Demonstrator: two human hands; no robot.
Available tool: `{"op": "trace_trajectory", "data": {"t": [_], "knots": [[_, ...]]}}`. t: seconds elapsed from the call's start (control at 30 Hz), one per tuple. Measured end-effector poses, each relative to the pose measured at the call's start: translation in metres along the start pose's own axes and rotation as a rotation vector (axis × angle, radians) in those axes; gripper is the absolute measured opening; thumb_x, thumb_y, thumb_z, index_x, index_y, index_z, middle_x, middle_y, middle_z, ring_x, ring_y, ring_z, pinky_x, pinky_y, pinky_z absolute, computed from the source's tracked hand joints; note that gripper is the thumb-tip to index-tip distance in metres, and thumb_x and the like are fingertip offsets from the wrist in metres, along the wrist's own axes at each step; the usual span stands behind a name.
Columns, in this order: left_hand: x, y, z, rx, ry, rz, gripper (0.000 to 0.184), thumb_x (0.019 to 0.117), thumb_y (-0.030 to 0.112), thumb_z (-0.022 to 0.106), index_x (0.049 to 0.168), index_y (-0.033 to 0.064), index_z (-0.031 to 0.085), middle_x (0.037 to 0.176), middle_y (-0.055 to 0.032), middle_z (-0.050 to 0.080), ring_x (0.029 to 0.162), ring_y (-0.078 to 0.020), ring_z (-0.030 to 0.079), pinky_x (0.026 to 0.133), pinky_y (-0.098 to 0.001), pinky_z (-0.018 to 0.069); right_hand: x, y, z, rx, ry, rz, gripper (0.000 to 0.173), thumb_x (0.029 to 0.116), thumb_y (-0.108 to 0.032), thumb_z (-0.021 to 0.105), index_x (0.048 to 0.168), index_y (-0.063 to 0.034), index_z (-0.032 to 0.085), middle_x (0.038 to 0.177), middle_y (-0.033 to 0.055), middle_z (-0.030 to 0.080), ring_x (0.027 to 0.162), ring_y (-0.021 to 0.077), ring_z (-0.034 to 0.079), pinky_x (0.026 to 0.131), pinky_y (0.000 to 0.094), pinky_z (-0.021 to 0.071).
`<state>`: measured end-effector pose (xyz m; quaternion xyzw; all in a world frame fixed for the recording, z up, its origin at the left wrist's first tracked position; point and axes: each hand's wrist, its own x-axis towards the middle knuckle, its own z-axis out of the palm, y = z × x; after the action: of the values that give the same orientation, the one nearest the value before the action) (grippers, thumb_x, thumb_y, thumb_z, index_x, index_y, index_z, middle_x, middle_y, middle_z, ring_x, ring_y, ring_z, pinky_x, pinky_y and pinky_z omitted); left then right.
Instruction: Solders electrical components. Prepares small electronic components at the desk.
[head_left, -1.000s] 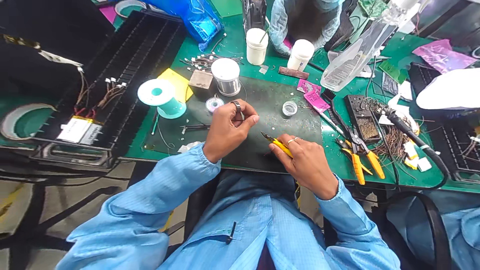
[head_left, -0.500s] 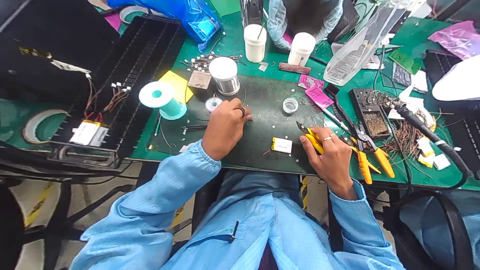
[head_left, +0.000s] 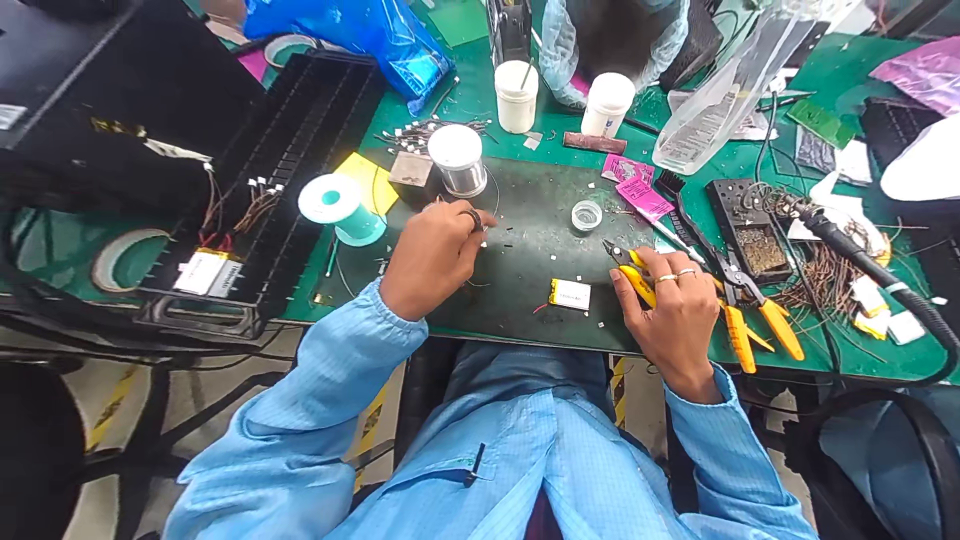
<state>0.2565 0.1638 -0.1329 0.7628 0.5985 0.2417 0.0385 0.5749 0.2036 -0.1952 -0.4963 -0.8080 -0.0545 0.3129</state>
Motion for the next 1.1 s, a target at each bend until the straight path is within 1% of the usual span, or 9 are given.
{"op": "trace_trajectory", "data": {"t": [0.1, 0.23, 0.33, 0.5, 0.6, 0.67, 0.83, 0.93, 1.1], "knots": [[-0.003, -0.003, 0.002, 0.021, -0.114, 0.001, 0.016, 0.0948, 0.014, 0.072, 0.107, 0.0043, 0.076, 0.110, -0.0155, 0.070, 0.102, -0.0344, 0.067, 0.089, -0.0533, 0.0548, -0.003, 0.004, -0.005, -0.079, -0.090, 0.006, 0.049, 0.1020, -0.052, 0.055, 0.134, -0.0173, 0.069, 0.121, 0.0159, 0.068, 0.117, 0.0372, 0.061, 0.103, 0.0571, 0.0416], [-0.007, -0.003, -0.011, -0.008, -0.069, 0.012, 0.023, 0.0973, 0.028, 0.069, 0.108, 0.0091, 0.077, 0.122, -0.0111, 0.070, 0.113, -0.0285, 0.066, 0.097, -0.0477, 0.0532, -0.003, 0.013, -0.011, -0.061, -0.159, -0.015, 0.048, 0.1047, -0.050, 0.050, 0.137, -0.0195, 0.067, 0.127, 0.0173, 0.066, 0.121, 0.0396, 0.058, 0.106, 0.0604, 0.0390], [-0.012, -0.006, -0.048, -0.007, 0.013, -0.040, 0.023, 0.1001, 0.020, 0.065, 0.116, 0.0059, 0.075, 0.117, -0.0126, 0.072, 0.107, -0.0276, 0.069, 0.096, -0.0493, 0.0551, 0.001, 0.016, -0.018, -0.047, -0.183, -0.026, 0.052, 0.1040, -0.055, 0.049, 0.140, -0.0209, 0.065, 0.133, 0.0179, 0.064, 0.125, 0.0418, 0.057, 0.110, 0.0646, 0.0347], [0.016, -0.015, -0.115, 0.244, 0.138, -0.215, 0.028, 0.1042, 0.020, 0.057, 0.123, 0.0032, 0.070, 0.113, -0.0219, 0.072, 0.102, -0.0392, 0.071, 0.093, -0.0607, 0.0529, 0.034, -0.018, -0.036, 0.056, -0.258, -0.293, 0.039, 0.1071, -0.033, 0.052, 0.138, -0.0136, 0.065, 0.128, 0.0199, 0.066, 0.121, 0.0416, 0.061, 0.098, 0.0593, 0.0484], [0.073, -0.028, -0.119, 0.296, 0.038, -0.192, 0.025, 0.0999, 0.017, 0.062, 0.118, 0.0006, 0.069, 0.109, -0.0281, 0.070, 0.106, -0.0503, 0.066, 0.092, -0.0715, 0.0460, 0.066, -0.057, -0.018, 0.185, -0.372, -0.480, 0.030, 0.1033, -0.021, 0.058, 0.128, -0.0080, 0.070, 0.112, 0.0166, 0.069, 0.104, 0.0366, 0.066, 0.082, 0.0529, 0.0553], [0.114, -0.042, -0.109, 0.305, -0.100, -0.261, 0.025, 0.0967, 0.014, 0.067, 0.116, -0.0019, 0.069, 0.116, -0.0340, 0.065, 0.117, -0.0571, 0.058, 0.097, -0.0768, 0.0412, 0.085, -0.076, 0.006, 0.245, -0.445, -0.529, 0.026, 0.1018, -0.019, 0.060, 0.122, -0.0074, 0.071, 0.108, 0.0145, 0.069, 0.100, 0.0344, 0.067, 0.078, 0.0513, 0.0568], [0.174, -0.099, -0.056, 0.393, -0.401, -0.281, 0.034, 0.0885, 0.018, 0.080, 0.114, -0.0030, 0.071, 0.120, -0.0363, 0.063, 0.119, -0.0574, 0.057, 0.097, -0.0768, 0.0430, 0.104, -0.097, 0.048, 0.285, -0.501, -0.509, 0.024, 0.1012, -0.018, 0.059, 0.117, -0.0050, 0.072, 0.112, 0.0154, 0.067, 0.104, 0.0340, 0.066, 0.080, 0.0497, 0.0577], [0.188, -0.119, -0.033, 0.395, -0.519, -0.231, 0.025, 0.0950, 0.015, 0.071, 0.112, -0.0030, 0.072, 0.115, -0.0333, 0.067, 0.115, -0.0545, 0.061, 0.097, -0.0750, 0.0439, 0.102, -0.098, 0.053, 0.269, -0.503, -0.519, 0.022, 0.1031, -0.016, 0.055, 0.110, -0.0019, 0.071, 0.111, 0.0175, 0.066, 0.104, 0.0356, 0.065, 0.080, 0.0488, 0.0567], [0.166, -0.105, -0.034, 0.339, -0.401, -0.151, 0.025, 0.0997, 0.009, 0.063, 0.117, -0.0081, 0.068, 0.120, -0.0361, 0.064, 0.114, -0.0576, 0.061, 0.094, -0.0763, 0.0446, 0.084, -0.105, 0.039, 0.394, -0.309, -0.536, 0.020, 0.0939, 0.000, 0.062, 0.109, -0.0026, 0.075, 0.126, 0.0183, 0.070, 0.120, 0.0339, 0.067, 0.096, 0.0487, 0.0571]]}}
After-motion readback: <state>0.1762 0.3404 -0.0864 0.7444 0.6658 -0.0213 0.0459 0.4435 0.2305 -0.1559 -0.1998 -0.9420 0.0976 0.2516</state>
